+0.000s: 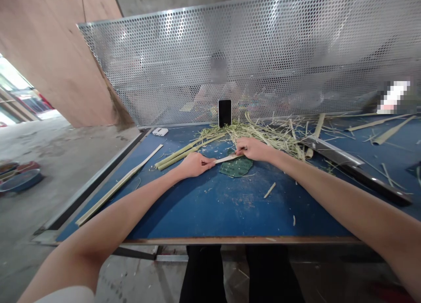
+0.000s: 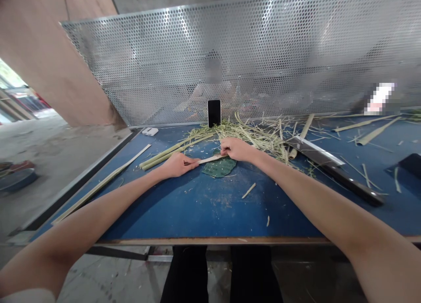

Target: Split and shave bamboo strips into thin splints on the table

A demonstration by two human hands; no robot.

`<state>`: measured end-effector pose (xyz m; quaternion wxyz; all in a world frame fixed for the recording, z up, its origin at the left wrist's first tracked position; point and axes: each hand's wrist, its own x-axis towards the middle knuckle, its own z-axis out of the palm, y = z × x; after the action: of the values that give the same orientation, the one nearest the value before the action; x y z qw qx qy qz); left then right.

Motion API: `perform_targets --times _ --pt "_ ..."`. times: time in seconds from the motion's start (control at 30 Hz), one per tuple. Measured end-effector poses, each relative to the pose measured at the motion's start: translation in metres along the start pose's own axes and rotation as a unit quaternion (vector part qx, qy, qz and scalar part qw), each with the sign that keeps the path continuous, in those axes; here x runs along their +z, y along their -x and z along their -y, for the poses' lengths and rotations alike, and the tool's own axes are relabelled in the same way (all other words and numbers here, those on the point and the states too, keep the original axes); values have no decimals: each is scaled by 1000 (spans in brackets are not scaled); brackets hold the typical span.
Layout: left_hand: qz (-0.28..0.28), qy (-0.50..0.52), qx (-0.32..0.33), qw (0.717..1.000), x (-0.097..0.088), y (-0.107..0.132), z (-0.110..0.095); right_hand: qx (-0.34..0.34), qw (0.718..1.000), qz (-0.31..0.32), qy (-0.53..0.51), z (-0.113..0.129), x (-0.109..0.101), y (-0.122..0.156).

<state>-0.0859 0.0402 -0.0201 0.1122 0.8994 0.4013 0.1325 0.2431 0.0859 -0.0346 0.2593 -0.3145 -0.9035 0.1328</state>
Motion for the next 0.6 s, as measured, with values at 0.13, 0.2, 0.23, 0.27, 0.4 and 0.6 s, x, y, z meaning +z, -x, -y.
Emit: perform_targets --times 0.13,0.2,0.23,0.27,0.4,0.6 --pt "-3 -8 -1 1000 1 0 1 18 1000 14 -11 2 -3 -1" --pt "-4 -12 -1 1000 2 0 1 27 999 19 -14 4 -5 0" --pt "-5 -15 0 1000 2 1 0 33 999 21 -16 5 -6 0" --pt "-6 -21 2 1000 2 1 0 40 999 22 -21 6 -7 0" --pt "-5 -53 18 998 2 2 -2 73 996 22 -55 9 -10 2" --pt "-2 -82 40 996 2 1 -4 93 994 3 -56 2 -11 5"
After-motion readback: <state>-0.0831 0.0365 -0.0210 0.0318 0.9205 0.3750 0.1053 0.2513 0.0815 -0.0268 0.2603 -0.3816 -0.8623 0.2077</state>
